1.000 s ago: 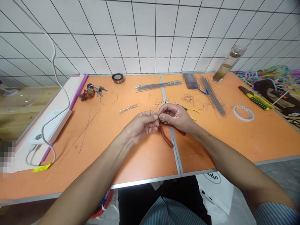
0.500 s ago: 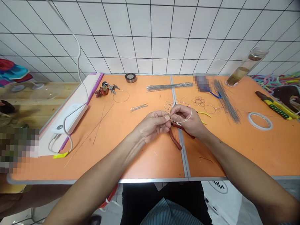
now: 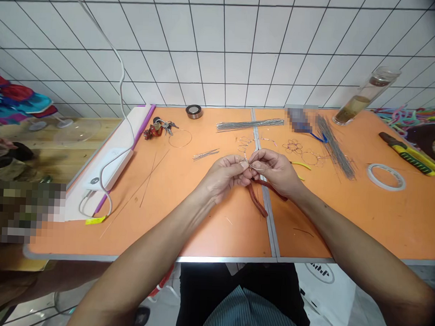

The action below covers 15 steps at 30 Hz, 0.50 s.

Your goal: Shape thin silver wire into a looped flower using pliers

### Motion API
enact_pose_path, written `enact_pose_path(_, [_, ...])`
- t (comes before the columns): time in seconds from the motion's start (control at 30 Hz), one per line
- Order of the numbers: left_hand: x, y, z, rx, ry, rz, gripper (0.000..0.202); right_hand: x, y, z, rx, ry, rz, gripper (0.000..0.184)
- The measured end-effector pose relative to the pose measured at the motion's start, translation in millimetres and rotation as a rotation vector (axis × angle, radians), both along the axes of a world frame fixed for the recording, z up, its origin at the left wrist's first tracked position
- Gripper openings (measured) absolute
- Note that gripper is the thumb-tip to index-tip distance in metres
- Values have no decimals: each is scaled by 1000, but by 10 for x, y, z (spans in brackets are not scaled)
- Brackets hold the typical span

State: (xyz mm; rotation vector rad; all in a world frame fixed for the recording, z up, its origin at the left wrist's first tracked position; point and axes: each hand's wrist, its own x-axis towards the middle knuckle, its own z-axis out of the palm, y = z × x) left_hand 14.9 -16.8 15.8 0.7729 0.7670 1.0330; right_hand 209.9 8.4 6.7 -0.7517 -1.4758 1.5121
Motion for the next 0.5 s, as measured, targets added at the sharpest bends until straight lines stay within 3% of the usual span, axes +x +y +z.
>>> enact_pose_path(0.2, [-46,42,-18,130,121,170,26,48,3,-17,-74,48,11,42])
enact_pose_path(0.5, [-29,21,-31,182,129,119,30,67,8,2,53,16,-124,48])
